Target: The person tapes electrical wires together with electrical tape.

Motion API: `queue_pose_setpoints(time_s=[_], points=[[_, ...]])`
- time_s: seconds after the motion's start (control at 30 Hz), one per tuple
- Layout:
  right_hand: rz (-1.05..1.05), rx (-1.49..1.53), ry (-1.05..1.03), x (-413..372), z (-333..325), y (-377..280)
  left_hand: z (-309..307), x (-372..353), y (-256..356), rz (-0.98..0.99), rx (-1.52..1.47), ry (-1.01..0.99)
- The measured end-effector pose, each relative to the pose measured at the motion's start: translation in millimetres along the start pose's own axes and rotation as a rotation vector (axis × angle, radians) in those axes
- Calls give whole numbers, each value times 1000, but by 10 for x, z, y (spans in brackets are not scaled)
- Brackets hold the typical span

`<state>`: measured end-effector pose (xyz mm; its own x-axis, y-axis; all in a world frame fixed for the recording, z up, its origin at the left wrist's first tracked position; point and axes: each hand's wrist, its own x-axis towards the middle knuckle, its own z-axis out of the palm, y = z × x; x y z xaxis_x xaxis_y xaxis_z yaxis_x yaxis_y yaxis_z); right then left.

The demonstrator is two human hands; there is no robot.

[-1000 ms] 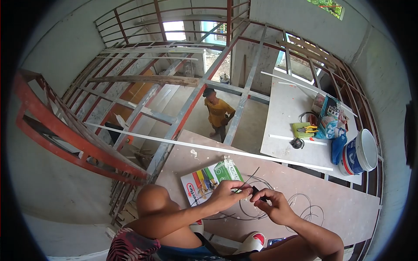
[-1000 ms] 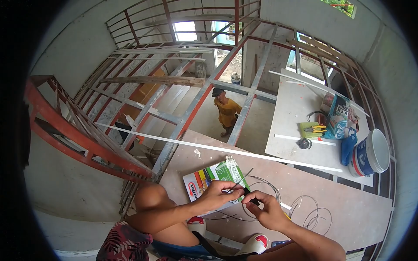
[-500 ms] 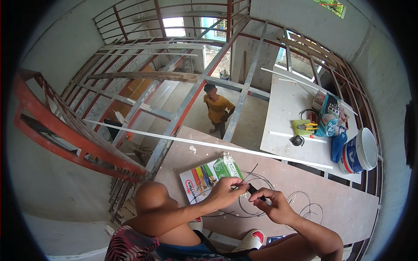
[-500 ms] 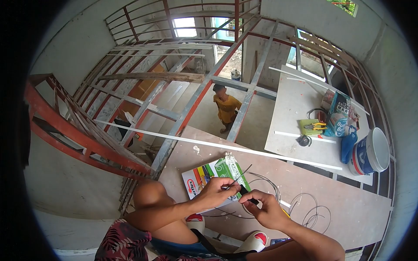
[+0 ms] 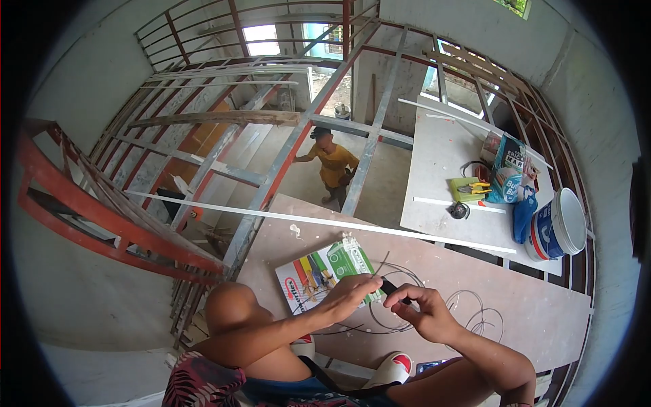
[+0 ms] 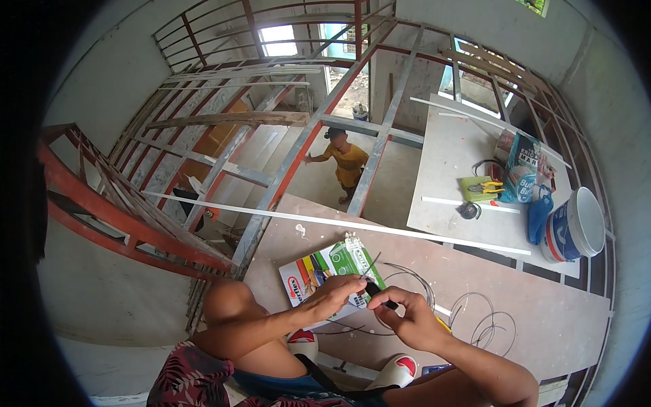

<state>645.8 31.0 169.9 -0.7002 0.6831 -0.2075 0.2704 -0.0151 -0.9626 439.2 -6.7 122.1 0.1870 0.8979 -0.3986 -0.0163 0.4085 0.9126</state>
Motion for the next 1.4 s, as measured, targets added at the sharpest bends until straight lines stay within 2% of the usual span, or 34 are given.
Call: queue_pose_setpoints(time_s=[0.2,0.3,0.4,0.53,0.6,0.7,0.93,1.4], points=[[125,24,25,-12,-26,29,27,-5,-36,-50,-177,10],[87,56,79,-1,-44,74,-8,6,-9,-129,-284,65],[158,159,92,7,-58,102,-25,45,-106,-82,-271,73],[115,180,97,17,-56,191,2,44,-92,-22,-260,63],[70,295,159,28,-37,179,-2,36,-88,25,-270,36],[111,362,172,56,-58,264,31,15,-54,36,-245,55],[151,365,167,99,-50,312,24,-4,-2,5,-176,76],[163,308,81,120,-33,281,-14,-2,0,-17,-296,13]])
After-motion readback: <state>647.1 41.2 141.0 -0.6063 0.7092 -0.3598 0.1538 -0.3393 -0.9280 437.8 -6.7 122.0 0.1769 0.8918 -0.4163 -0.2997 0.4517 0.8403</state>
